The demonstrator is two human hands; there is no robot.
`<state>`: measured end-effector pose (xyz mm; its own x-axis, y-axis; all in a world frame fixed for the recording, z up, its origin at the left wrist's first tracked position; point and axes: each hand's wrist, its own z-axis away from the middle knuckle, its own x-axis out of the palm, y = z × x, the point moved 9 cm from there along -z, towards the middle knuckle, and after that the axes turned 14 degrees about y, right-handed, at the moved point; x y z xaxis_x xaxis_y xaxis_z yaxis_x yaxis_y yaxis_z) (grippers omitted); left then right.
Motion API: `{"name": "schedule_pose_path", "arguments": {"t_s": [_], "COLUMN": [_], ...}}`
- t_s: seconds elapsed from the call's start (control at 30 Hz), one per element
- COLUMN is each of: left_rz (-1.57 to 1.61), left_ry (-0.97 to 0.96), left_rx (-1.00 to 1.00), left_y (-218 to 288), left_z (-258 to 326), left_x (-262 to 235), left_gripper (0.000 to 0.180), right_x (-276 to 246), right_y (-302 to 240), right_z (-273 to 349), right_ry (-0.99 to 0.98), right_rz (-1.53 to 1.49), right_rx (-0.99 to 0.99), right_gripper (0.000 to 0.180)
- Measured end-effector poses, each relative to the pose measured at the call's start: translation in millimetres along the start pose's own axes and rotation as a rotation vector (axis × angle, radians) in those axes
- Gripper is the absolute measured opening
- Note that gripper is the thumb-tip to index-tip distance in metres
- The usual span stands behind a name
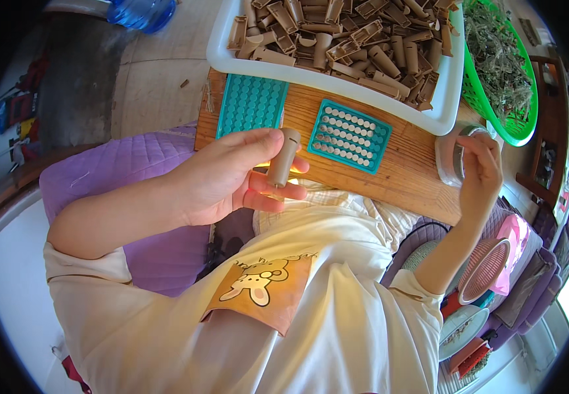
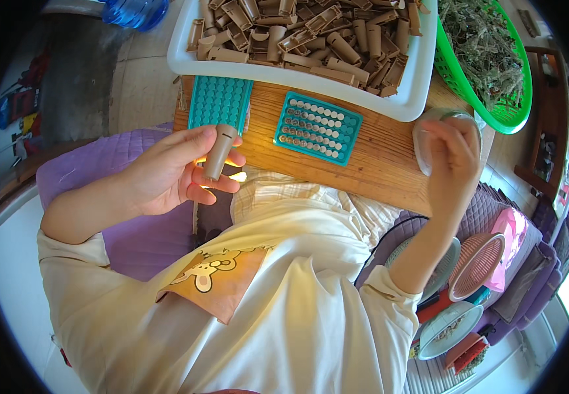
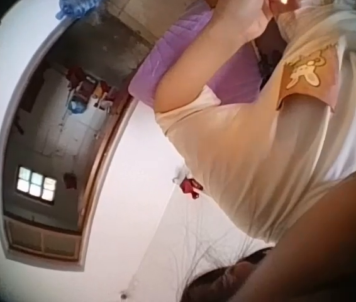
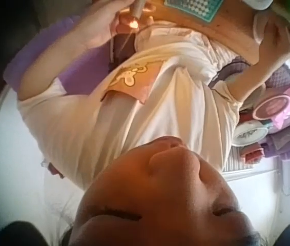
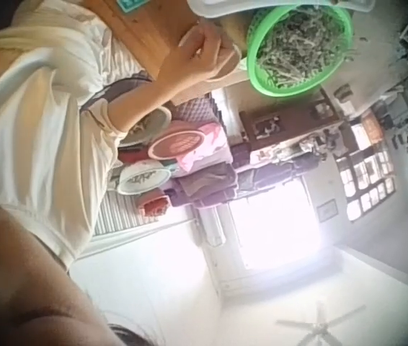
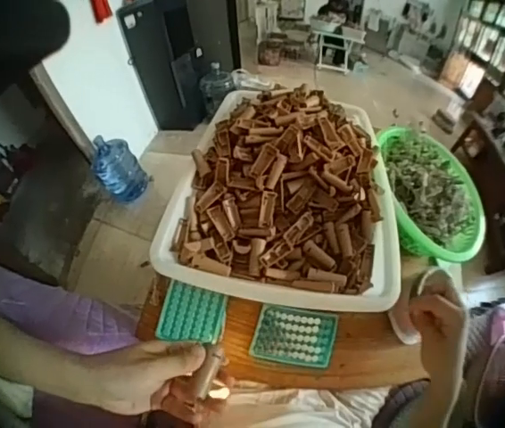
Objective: The person assembles small electronic components by hand, inserting internal electronic modules into plastic cylindrical housings.
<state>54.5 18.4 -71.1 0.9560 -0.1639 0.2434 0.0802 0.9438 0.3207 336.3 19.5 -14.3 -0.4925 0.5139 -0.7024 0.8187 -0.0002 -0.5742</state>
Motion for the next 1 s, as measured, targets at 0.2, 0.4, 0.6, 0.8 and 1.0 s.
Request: {"name": "schedule_pose_path", "arguments": {"t_s": [0.2,0.4,0.6,0.8,1.0], "left_rz": [0.004,-0.031,-0.036,-0.257,-0.243], "left_ry": [-0.001,-0.035,-0.028,0.0,0.03], "left_rx": [-0.001,0.029,0.053,0.178,0.183], "left_y": [3,4,4,6,9], "left_z": [0,1,2,-2,-4], "left_x": [0,0,3,-2,-5], "left_gripper": [0.036,0.034,0.032,0.03,0.03], "right_x": [59,98,106,110,121], "right_y": [-85,-132,-139,-151,-141], "right_z": [15,23,29,29,28], "right_ry": [-0.071,-0.22,-0.305,-0.419,-0.494], "right_rz": [-0.635,-0.811,-0.716,-0.65,-0.693], "right_rx": [0.02,0.048,0.038,-0.043,0.082], "right_gripper": [0.024,0.024,0.022,0.014,0.01]}}
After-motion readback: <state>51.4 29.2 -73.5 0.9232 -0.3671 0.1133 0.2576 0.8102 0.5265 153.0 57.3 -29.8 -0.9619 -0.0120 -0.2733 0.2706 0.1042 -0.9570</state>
